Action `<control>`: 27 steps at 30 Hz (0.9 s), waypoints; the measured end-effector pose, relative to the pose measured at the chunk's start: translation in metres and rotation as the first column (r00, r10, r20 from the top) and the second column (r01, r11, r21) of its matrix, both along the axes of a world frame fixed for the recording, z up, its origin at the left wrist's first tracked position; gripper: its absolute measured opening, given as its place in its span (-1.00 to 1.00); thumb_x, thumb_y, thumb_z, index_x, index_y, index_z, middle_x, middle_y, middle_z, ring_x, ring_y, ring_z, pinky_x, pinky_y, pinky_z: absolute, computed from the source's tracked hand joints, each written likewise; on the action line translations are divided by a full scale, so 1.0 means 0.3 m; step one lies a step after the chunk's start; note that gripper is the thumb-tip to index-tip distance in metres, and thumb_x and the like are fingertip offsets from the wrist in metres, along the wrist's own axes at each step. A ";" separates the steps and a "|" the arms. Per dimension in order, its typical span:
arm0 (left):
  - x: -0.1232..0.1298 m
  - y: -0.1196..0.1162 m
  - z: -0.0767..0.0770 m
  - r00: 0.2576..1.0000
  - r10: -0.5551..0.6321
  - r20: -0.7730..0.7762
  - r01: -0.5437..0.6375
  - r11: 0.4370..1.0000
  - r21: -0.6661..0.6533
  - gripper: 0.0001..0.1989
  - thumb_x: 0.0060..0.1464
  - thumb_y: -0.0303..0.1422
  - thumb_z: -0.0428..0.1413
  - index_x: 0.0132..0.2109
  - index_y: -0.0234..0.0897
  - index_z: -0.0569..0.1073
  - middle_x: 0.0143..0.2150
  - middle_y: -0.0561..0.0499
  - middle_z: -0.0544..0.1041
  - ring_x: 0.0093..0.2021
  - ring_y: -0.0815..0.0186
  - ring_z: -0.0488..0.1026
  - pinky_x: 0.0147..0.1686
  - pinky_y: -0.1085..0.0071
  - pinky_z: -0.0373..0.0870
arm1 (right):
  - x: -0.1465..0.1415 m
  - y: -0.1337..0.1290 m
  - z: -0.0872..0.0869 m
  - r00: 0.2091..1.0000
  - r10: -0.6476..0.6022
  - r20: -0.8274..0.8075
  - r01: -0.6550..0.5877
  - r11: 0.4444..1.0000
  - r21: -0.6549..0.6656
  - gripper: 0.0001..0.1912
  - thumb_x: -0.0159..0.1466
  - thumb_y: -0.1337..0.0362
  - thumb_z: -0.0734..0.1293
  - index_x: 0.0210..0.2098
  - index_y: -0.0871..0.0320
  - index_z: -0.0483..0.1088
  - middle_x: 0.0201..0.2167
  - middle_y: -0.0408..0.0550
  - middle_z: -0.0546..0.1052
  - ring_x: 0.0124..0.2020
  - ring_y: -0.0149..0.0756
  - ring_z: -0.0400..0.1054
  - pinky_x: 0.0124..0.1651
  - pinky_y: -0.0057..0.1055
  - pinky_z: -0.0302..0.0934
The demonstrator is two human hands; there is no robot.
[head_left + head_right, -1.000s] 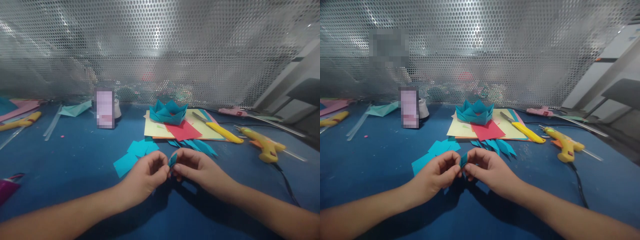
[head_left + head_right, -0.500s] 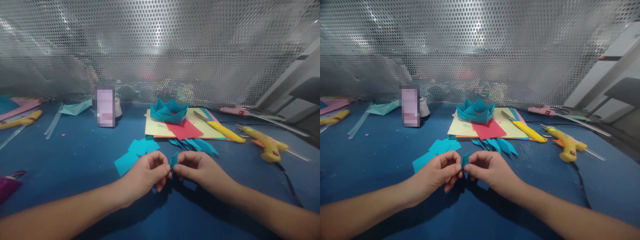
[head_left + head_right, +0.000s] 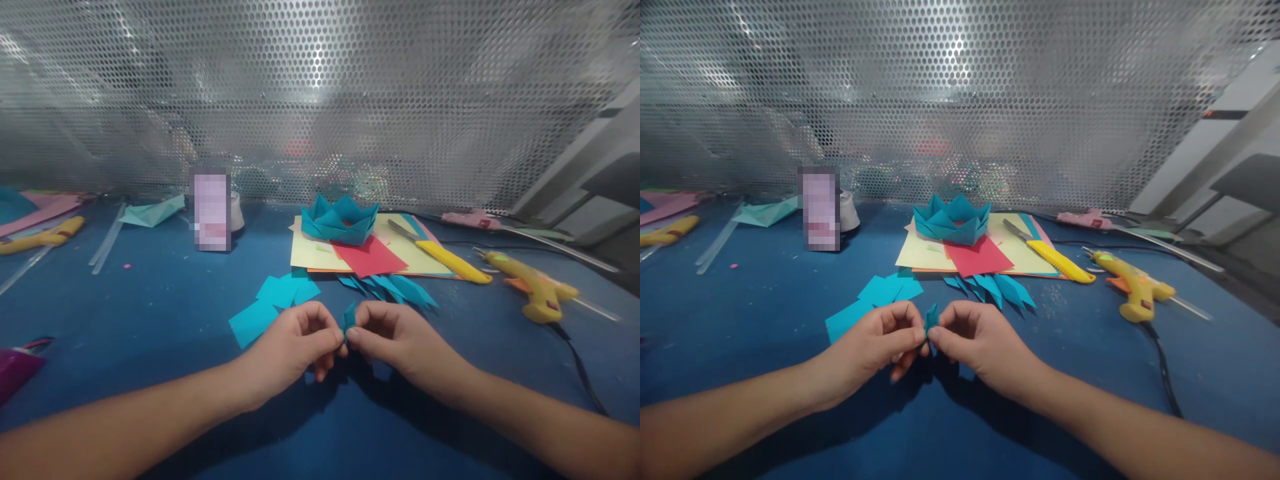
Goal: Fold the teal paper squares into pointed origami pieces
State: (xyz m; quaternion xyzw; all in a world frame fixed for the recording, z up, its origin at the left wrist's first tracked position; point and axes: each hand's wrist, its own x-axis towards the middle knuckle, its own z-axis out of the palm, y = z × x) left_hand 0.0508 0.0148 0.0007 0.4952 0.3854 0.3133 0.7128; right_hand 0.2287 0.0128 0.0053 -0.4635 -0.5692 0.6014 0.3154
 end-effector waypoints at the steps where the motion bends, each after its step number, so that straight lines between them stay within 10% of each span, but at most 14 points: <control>1: 0.000 0.000 0.000 1.000 0.000 0.001 0.000 1.000 -0.004 -0.82 -0.05 -0.35 0.17 -0.43 -0.33 0.31 -0.52 0.11 0.42 -0.62 0.53 0.25 -0.65 0.60 0.20 | -0.001 -0.001 0.001 1.000 0.000 0.005 0.000 1.000 0.000 -0.62 -0.02 0.08 0.50 -0.54 0.18 0.27 -0.61 -0.23 0.41 -0.62 -0.53 0.18 -0.52 -0.54 0.10; 27: 0.011 -0.025 -0.024 0.987 -0.031 -0.160 0.048 0.993 0.105 -0.80 -0.03 -0.30 0.15 -0.40 -0.27 0.26 -0.60 0.20 0.25 -0.66 0.51 0.18 -0.66 0.58 0.22 | -0.005 -0.013 -0.011 0.999 0.015 0.030 -0.016 0.999 0.032 -0.62 -0.03 0.12 0.46 -0.56 0.15 0.18 -0.65 -0.28 0.23 -0.60 -0.51 0.04 -0.53 -0.51 -0.04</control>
